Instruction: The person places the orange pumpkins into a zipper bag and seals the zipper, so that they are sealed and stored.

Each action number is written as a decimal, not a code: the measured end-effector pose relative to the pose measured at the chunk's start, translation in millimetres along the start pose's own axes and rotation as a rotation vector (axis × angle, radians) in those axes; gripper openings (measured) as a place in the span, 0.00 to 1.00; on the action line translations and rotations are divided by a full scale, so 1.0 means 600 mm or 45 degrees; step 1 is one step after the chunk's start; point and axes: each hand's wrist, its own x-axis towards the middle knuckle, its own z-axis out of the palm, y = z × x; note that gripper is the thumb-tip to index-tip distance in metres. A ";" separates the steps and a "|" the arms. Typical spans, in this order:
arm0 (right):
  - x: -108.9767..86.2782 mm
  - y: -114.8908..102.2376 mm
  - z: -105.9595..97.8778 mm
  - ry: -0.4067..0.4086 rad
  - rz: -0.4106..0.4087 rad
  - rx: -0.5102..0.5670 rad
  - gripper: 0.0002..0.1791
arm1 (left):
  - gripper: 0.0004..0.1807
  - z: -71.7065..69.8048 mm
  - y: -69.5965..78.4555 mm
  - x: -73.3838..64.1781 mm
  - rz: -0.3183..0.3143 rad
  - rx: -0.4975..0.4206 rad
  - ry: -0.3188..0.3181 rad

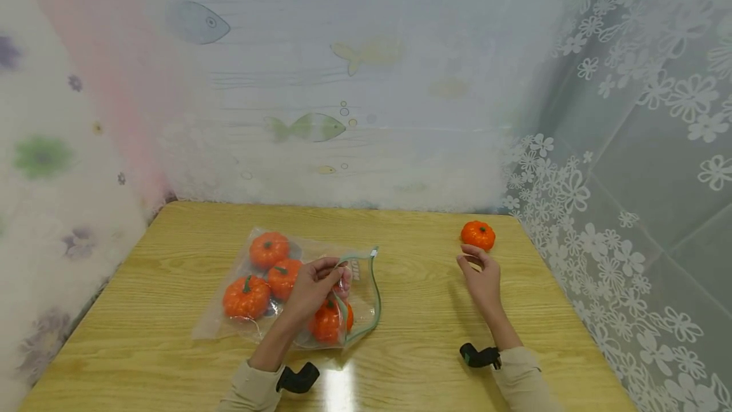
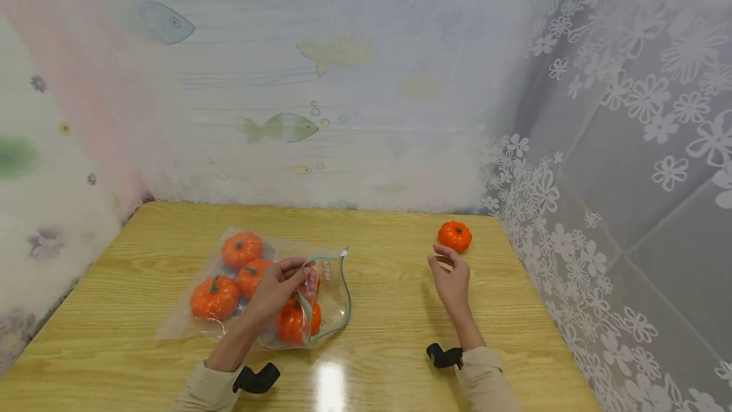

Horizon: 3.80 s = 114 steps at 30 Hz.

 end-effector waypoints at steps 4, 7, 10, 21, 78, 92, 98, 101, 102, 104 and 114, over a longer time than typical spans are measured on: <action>0.025 0.015 -0.026 0.110 -0.006 -0.076 0.17 | 0.17 0.000 -0.001 0.001 -0.005 -0.017 -0.016; 0.041 0.025 -0.040 0.171 0.006 -0.126 0.20 | 0.16 -0.001 -0.001 0.001 -0.017 -0.001 -0.004; 0.057 0.033 -0.050 0.203 0.043 -0.180 0.24 | 0.15 -0.001 -0.001 0.001 -0.025 0.033 0.021; 0.095 0.070 -0.045 0.129 0.224 -0.254 0.46 | 0.15 0.002 -0.001 0.001 -0.028 0.002 0.042; 0.126 0.074 -0.049 0.170 0.160 -0.290 0.39 | 0.16 -0.004 0.004 0.003 -0.106 -0.008 0.041; 0.084 0.065 -0.047 0.143 0.040 -0.134 0.37 | 0.16 0.000 0.001 0.003 -0.094 -0.017 0.047; 0.063 0.059 -0.031 0.064 0.021 -0.017 0.37 | 0.15 -0.003 -0.002 0.001 -0.059 -0.002 0.064; 0.052 0.054 -0.022 0.037 0.005 0.020 0.36 | 0.15 -0.004 -0.003 0.001 -0.059 -0.005 0.061; 0.049 0.052 -0.019 0.032 0.001 0.026 0.35 | 0.15 -0.004 -0.003 0.001 -0.062 -0.010 0.059; 0.042 0.049 -0.014 0.020 -0.016 0.040 0.35 | 0.15 -0.004 -0.004 0.002 -0.070 -0.011 0.056; 0.008 0.031 0.019 -0.133 -0.096 0.143 0.35 | 0.16 -0.003 -0.005 0.002 -0.064 -0.019 0.059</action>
